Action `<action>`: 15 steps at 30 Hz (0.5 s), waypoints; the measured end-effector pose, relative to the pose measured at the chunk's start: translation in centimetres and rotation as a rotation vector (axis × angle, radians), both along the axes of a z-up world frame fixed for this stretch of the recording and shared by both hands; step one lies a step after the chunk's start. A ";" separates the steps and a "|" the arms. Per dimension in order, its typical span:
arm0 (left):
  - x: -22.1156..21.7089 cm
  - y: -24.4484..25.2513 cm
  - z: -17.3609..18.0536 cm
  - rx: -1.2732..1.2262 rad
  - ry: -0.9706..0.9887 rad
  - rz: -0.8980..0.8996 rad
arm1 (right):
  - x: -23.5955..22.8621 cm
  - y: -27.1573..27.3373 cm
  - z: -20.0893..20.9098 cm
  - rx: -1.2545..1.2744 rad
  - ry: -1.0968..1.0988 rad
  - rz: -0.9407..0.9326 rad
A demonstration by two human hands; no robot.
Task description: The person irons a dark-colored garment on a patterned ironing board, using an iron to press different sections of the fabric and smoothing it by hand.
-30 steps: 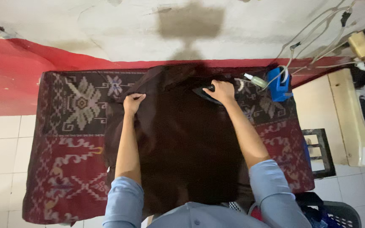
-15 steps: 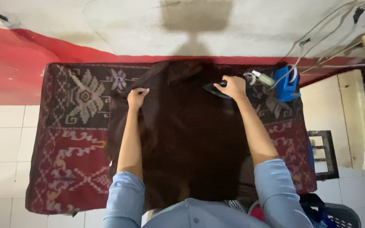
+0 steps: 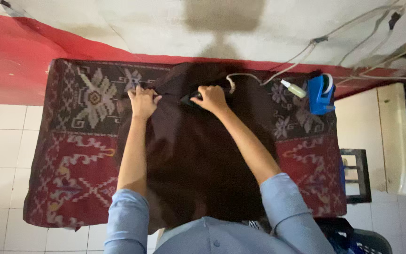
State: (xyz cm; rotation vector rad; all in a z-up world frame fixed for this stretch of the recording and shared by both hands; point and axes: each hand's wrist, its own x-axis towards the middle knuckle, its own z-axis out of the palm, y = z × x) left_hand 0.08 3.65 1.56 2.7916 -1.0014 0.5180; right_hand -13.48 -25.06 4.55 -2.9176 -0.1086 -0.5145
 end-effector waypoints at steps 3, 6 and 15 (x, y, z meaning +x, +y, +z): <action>-0.5 0.9 1.8 0.095 0.011 -0.064 | -1.4 -2.9 0.4 -0.007 -0.137 -0.151; -1.2 0.6 2.6 0.123 -0.092 -0.036 | -2.7 -5.3 1.3 0.009 -0.108 -0.138; -3.9 1.8 0.2 -0.516 0.034 0.060 | 1.9 4.8 2.0 0.060 -0.114 -0.024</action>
